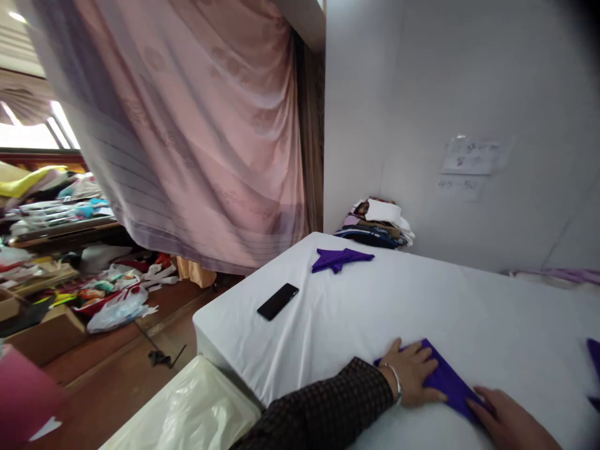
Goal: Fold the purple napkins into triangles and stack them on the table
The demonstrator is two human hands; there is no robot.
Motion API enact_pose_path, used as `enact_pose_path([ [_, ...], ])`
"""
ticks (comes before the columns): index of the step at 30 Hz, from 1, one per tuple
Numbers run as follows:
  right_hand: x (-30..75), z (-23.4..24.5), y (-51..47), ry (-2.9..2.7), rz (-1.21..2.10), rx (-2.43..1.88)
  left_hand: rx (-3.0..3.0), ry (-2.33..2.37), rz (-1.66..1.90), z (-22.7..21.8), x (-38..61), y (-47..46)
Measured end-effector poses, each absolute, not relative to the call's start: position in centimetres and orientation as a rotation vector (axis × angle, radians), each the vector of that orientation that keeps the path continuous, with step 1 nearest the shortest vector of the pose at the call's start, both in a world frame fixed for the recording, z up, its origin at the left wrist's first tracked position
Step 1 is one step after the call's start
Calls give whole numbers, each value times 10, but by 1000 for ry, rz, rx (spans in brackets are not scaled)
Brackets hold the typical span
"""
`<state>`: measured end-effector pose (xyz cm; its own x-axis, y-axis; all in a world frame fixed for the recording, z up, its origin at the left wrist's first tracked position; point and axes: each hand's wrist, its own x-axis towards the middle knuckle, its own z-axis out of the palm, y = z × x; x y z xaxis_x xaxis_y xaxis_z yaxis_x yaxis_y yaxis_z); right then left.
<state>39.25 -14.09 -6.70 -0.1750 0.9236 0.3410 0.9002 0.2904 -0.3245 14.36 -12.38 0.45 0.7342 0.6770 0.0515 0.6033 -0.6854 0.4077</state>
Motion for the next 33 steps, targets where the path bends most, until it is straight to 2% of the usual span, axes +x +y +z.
enact_pose_path([
  [4, 364, -20, -162, -2047, 438, -1835, 2697, 1045, 203, 1, 144, -121],
  [6, 355, -2, -166, -2012, 486, -1929, 2744, 1087, 135, 1, 144, -118],
  [13, 347, 14, -169, -1916, 350, -2014, 2820, 1125, -3, 1, 150, -109],
  [23, 354, 18, -174, -1812, 530, -2026, 2828, 1129, -22, 3, 150, -110],
  [33, 353, 17, -184, -1953, 227, -2111, 2802, 1147, -38, 5, 150, -112],
])
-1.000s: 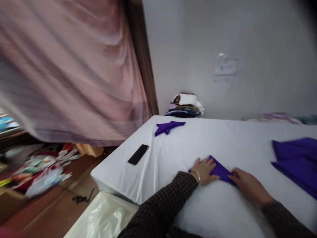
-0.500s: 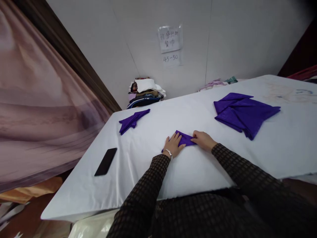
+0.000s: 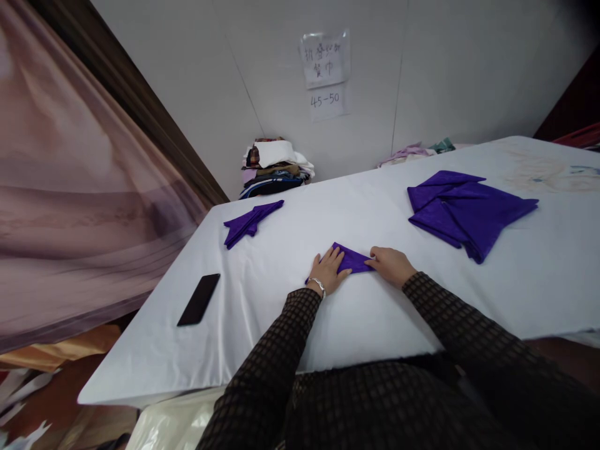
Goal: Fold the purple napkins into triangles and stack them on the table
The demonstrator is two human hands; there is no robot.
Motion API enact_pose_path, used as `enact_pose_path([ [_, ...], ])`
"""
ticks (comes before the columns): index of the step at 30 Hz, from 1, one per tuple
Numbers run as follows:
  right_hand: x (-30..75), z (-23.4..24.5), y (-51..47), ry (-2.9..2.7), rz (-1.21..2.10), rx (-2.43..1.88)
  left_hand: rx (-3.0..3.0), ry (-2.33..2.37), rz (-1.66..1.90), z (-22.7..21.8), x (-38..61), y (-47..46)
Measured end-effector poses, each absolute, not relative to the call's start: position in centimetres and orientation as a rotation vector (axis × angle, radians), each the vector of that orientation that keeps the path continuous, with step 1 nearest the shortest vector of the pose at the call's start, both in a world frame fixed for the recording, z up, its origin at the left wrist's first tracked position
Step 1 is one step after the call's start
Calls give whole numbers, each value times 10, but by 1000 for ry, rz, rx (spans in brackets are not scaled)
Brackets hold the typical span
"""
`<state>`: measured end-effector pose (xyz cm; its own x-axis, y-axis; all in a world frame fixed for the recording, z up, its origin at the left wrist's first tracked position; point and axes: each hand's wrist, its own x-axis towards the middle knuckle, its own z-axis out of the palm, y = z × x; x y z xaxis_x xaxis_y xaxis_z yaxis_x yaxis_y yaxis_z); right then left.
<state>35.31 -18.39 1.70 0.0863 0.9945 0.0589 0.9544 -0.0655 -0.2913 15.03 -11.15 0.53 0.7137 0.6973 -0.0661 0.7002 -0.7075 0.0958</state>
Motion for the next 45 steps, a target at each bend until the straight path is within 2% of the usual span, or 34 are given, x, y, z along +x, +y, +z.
enact_pose_path([
  [4, 332, 21, -194, -2030, 41, -1777, 2805, 1138, -27, 3, 150, -111],
  [8, 300, 11, -202, -2262, 75, -1479, 2825, 1118, -48, 3, 149, -110],
  [14, 310, -11, -209, -2331, 141, -1643, 2832, 1148, -71, 4, 150, -110],
  [21, 354, -9, -235, -2225, 167, -1789, 2813, 1135, -39, 3, 151, -108],
  [28, 388, -1, -236, -1673, 290, -1885, 2805, 1112, -26, 5, 151, -109],
  [32, 389, 2, -232, -1654, 306, -1809, 2808, 1111, -17, 5, 150, -109],
  [37, 376, 1, -224, -1879, 181, -1637, 2812, 1111, -10, 2, 151, -108],
  [45, 372, 6, -202, -2118, -86, -1612, 2803, 1106, 25, 0, 151, -106],
])
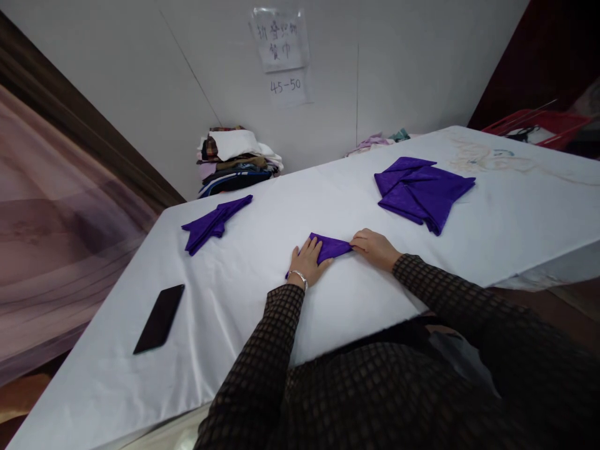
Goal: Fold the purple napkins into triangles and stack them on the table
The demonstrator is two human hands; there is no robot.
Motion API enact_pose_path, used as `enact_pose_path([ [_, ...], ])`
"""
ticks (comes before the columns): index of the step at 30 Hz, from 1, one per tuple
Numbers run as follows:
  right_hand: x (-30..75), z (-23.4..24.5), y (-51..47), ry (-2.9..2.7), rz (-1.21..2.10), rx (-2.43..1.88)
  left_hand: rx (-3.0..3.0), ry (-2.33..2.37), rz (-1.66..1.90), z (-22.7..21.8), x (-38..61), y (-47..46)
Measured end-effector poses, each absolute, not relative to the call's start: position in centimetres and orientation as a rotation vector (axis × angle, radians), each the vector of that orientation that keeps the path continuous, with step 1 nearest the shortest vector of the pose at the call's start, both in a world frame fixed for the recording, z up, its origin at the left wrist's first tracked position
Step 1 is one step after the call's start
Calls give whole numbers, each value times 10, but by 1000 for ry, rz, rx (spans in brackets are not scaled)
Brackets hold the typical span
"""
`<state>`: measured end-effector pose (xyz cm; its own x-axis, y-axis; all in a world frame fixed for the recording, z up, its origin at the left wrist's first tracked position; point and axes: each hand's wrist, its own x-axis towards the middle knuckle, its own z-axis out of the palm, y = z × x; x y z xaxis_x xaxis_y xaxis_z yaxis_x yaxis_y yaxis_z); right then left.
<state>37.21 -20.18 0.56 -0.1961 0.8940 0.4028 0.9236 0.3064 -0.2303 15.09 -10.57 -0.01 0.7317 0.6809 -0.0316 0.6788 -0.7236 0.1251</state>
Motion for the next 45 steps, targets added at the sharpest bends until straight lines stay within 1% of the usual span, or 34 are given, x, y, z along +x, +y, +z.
enact_pose_path([
  [4, 376, 4, -201, -2221, -156, -1653, 2798, 1100, 43, 0, 150, -106],
  [7, 377, 2, -202, -2265, -147, -1707, 2808, 1102, 38, 1, 150, -107],
  [14, 377, 2, -206, -2250, -70, -1742, 2811, 1087, 47, 1, 149, -108],
  [19, 378, 3, -205, -2174, -111, -1749, 2814, 1090, 65, 0, 149, -108],
  [26, 376, 5, -203, -2232, -121, -1858, 2838, 1091, 75, -2, 149, -107],
  [34, 384, 0, -207, -2254, -36, -1779, 2834, 1101, 28, 0, 150, -108],
  [38, 382, 5, -213, -2112, -26, -1762, 2835, 1104, 32, 0, 151, -108],
  [41, 369, 14, -213, -1987, -48, -1657, 2829, 1102, 36, -1, 150, -108],
  [45, 335, 21, -201, -2058, 9, -1514, 2817, 1092, 55, 0, 150, -109],
])
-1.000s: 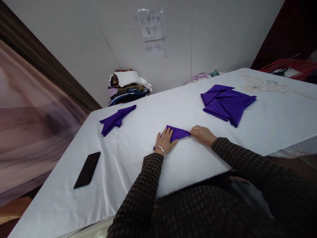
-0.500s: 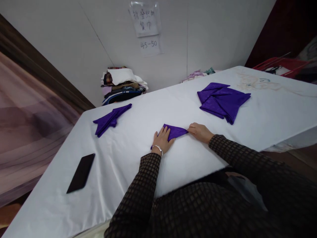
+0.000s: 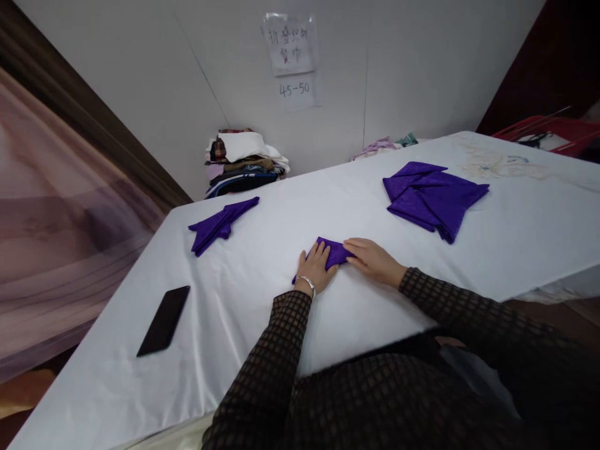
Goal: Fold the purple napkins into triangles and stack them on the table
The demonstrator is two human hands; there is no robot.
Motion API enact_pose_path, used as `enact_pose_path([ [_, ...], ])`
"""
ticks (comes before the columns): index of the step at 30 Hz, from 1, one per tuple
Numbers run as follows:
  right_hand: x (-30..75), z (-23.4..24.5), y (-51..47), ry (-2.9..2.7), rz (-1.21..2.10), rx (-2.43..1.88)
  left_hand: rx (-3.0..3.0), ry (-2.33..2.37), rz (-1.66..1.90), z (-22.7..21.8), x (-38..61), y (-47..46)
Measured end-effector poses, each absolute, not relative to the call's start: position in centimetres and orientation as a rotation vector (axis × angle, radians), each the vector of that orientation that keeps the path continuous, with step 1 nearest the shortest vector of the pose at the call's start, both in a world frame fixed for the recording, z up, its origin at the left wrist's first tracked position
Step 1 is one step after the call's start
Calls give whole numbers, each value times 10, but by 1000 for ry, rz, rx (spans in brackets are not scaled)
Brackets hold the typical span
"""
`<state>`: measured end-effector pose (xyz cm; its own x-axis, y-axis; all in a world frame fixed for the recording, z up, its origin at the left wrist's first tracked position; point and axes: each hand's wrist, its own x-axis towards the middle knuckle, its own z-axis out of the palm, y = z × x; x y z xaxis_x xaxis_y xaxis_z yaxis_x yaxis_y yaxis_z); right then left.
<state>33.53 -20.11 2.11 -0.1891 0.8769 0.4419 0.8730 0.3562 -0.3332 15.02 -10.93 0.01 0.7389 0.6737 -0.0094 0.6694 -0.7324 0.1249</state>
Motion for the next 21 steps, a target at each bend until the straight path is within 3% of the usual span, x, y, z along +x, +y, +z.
enact_pose_path([
  [13, 321, 32, -128, -2102, 381, -1993, 2786, 1073, 77, -2, 149, -110],
  [21, 327, 36, -101, -2019, 704, -2042, 2774, 1073, 93, 0, 149, -113],
])
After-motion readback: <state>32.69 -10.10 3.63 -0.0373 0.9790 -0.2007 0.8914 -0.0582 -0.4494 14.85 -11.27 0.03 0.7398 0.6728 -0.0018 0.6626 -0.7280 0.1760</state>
